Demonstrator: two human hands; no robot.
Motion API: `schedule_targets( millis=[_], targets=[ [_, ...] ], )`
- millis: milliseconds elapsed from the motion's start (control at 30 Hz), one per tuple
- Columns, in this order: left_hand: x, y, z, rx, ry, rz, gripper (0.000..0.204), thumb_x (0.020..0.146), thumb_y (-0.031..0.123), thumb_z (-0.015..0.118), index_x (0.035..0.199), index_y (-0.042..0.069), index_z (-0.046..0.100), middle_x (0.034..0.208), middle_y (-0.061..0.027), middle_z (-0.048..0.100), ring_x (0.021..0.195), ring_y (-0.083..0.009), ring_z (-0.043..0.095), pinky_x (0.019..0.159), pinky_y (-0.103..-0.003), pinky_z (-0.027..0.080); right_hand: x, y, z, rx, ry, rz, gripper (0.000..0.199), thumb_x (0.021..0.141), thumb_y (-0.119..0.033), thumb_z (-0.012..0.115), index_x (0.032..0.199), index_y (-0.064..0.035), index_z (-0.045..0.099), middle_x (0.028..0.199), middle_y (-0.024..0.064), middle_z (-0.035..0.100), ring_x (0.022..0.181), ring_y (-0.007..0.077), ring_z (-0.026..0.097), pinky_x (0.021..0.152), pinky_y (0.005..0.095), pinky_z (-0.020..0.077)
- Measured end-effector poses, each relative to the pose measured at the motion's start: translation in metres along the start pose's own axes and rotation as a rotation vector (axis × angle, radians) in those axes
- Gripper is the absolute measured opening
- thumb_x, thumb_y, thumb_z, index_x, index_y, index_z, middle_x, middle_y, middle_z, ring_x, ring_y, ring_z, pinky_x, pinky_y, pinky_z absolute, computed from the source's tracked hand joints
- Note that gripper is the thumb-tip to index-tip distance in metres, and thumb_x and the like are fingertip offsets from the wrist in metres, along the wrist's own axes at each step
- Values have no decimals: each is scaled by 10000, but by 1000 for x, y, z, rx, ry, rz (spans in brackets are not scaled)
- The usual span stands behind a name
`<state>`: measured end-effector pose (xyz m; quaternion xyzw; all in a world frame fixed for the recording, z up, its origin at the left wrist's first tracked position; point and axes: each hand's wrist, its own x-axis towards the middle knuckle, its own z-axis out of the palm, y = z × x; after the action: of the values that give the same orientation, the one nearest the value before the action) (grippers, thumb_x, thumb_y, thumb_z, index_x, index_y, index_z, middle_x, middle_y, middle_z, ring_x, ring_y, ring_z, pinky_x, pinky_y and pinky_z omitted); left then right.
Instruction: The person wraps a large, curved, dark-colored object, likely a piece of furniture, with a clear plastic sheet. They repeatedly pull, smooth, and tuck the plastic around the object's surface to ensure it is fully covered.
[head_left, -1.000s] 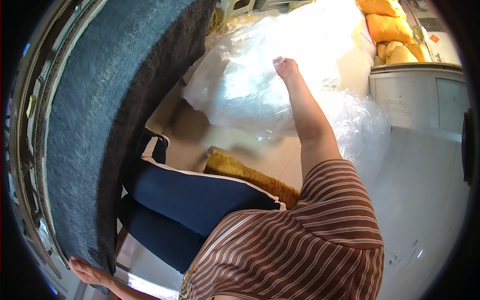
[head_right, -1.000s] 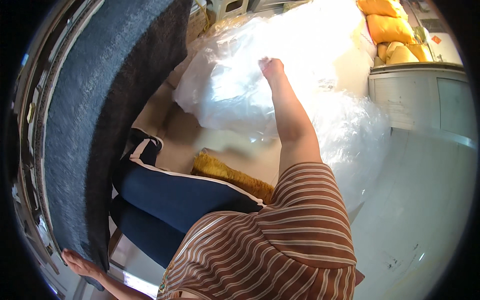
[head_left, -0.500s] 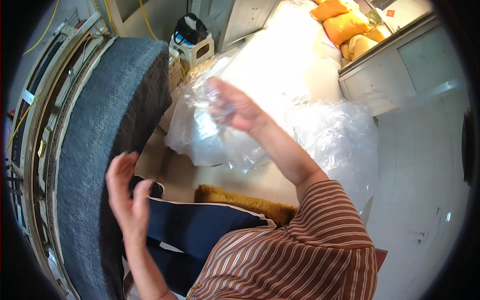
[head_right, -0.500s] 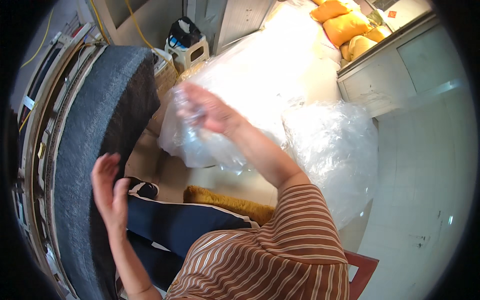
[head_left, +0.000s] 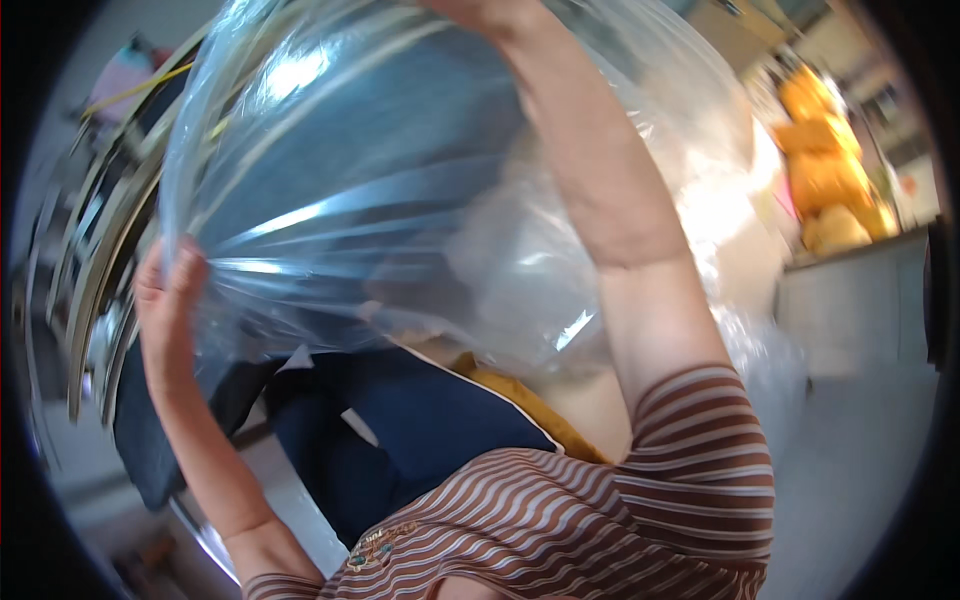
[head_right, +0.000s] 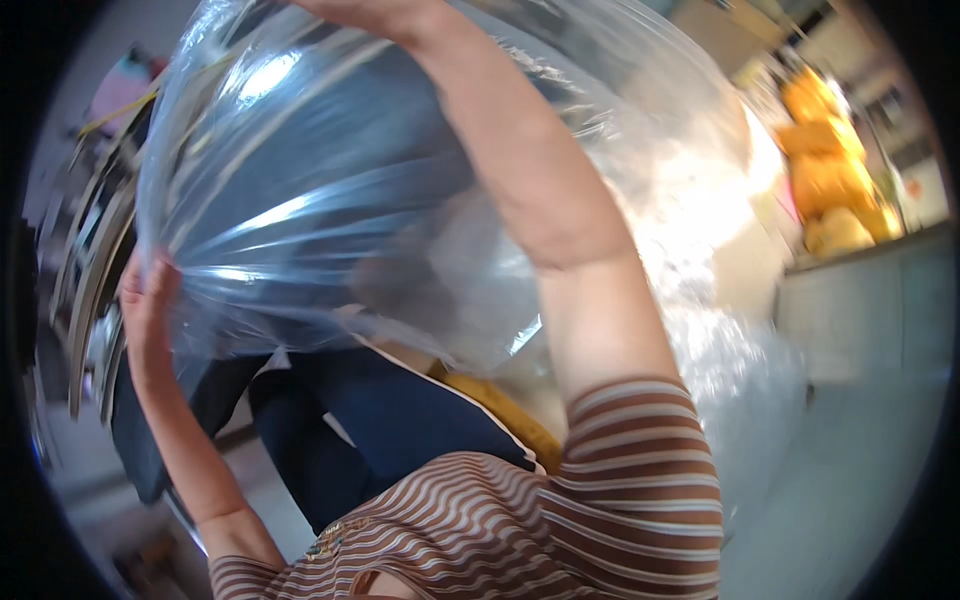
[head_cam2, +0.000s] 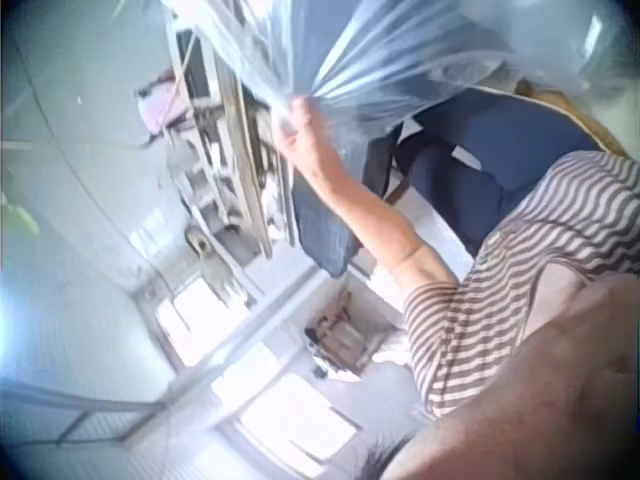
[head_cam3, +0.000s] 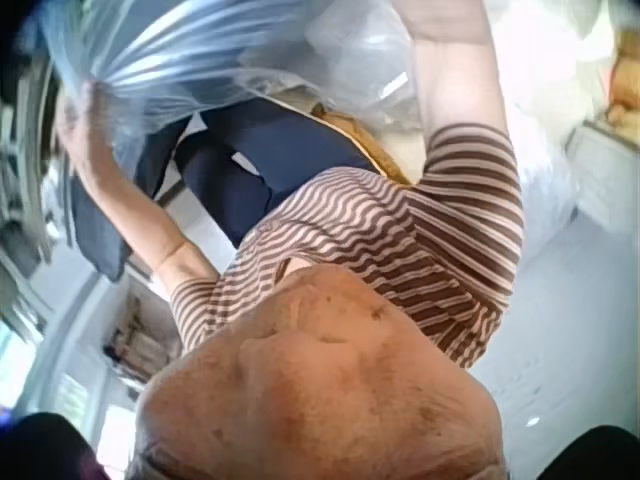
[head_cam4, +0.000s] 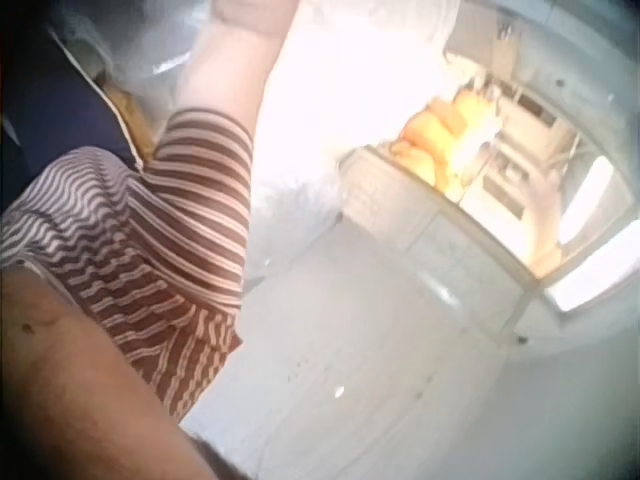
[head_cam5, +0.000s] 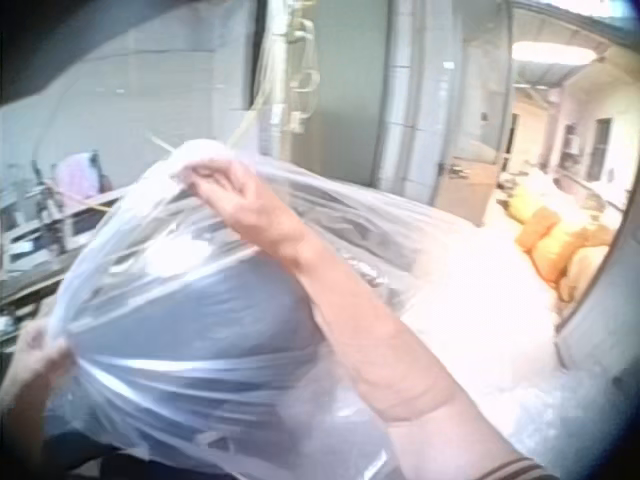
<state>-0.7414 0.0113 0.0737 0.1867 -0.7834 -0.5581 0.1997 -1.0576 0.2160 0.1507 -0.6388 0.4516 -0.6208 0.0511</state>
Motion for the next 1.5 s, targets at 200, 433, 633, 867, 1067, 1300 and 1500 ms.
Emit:
schedule_targets(
  millis=[200, 433, 633, 867, 1067, 1300, 1500],
  targets=[
    [-132, -77, -438, 1058, 484, -128, 369, 907, 238, 589, 1172, -18, 573, 1067, -116, 640, 1032, -188, 579, 870, -281, 430, -117, 126, 34, -1160, -36, 493, 534, 925, -490, 412, 1327, -140, 443, 1390, 113, 404, 1285, 388, 338, 988, 624, 261],
    [-240, -78, -408, 2161, 603, -311, 376, 883, 210, 532, 1213, 33, 555, 1183, -162, 585, 1106, -316, 547, 939, -378, 420, -118, 100, -8, -1298, -129, 392, 389, 831, -349, 620, 1091, -63, 583, 1103, 149, 569, 1044, 323, 537, 864, 370, 433],
    [-264, -160, -274, 1003, 572, -268, 580, 792, 215, 672, 1308, 54, 462, 1356, -141, 413, 1248, -265, 394, 1020, -381, 341, -141, 118, -37, -1006, -228, 497, 400, 906, -220, 569, 1238, 0, 529, 1298, 171, 515, 1216, 290, 474, 1030, 354, 342],
    [-285, -171, -307, 877, 762, -390, 763, 775, 503, 647, 1362, 70, 419, 1433, -178, 361, 1343, -317, 315, 1084, -431, 250, -163, 78, -86, -1075, -354, 645, 359, 933, -230, 539, 1209, -1, 528, 1211, 172, 568, 1124, 282, 537, 978, 341, 382],
    [-244, -166, -329, 1294, 779, -531, 532, 882, 499, 494, 1218, 91, 555, 1328, -94, 498, 1252, -288, 433, 961, -515, 354, -143, 73, -81, -1210, -385, 741, 324, 938, -249, 531, 1137, 4, 564, 1181, 179, 576, 1088, 290, 547, 959, 340, 389],
    [-192, -198, -332, 1309, 823, -522, 593, 907, 564, 408, 1330, 153, 463, 1353, -104, 462, 1267, -302, 407, 973, -576, 335, -124, 104, 2, -996, -375, 513, 435, 986, -309, 396, 1289, -6, 474, 1333, 170, 477, 1253, 303, 431, 1049, 351, 304],
    [-220, -168, -310, 1259, 768, -588, 564, 868, 574, 475, 1260, 175, 547, 1261, -129, 508, 1169, -336, 476, 944, -455, 411, -117, 124, -15, -1068, -424, 879, 513, 995, -371, 332, 1369, -24, 391, 1398, 183, 408, 1305, 309, 369, 1082, 354, 256]
  ],
)
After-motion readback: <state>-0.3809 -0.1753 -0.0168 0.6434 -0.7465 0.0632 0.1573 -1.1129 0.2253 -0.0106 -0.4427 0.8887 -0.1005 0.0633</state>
